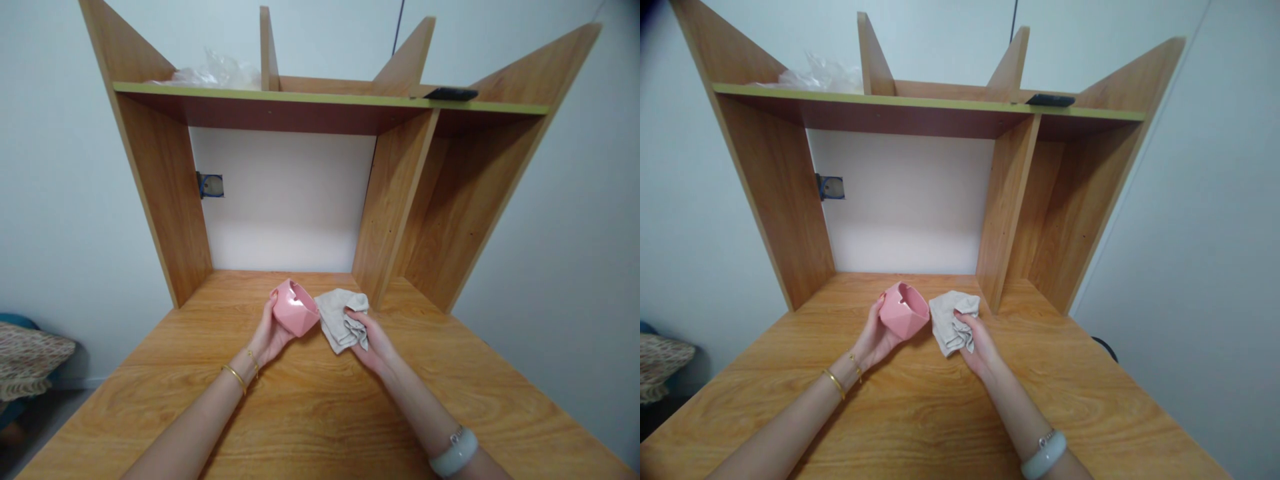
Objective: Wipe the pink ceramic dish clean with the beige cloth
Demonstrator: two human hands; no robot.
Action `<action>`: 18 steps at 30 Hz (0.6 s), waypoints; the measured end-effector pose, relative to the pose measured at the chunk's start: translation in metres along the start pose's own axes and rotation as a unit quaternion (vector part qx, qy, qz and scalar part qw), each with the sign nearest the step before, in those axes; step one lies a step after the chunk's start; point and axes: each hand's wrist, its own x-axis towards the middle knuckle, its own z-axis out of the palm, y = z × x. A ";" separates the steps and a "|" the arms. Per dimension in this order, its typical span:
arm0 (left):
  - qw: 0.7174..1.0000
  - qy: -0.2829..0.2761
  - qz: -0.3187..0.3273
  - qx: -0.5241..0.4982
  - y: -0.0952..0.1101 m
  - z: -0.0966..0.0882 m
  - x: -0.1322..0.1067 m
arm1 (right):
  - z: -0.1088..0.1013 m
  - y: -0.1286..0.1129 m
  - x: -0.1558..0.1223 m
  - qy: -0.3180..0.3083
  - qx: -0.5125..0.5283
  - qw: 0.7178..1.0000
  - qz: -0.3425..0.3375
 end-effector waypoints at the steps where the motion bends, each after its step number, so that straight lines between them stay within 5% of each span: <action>1: 1.000 -0.002 0.006 0.001 0.000 0.000 0.000 | -0.001 0.001 0.000 -0.001 0.007 1.000 0.017; 12: 0.989 0.027 0.102 0.103 -0.015 -0.006 0.003 | -0.004 0.024 -0.006 -0.065 -0.006 0.992 0.108; 18: 0.969 -0.040 0.101 0.222 -0.017 -0.008 0.003 | -0.003 0.020 -0.006 -0.072 0.001 0.994 0.080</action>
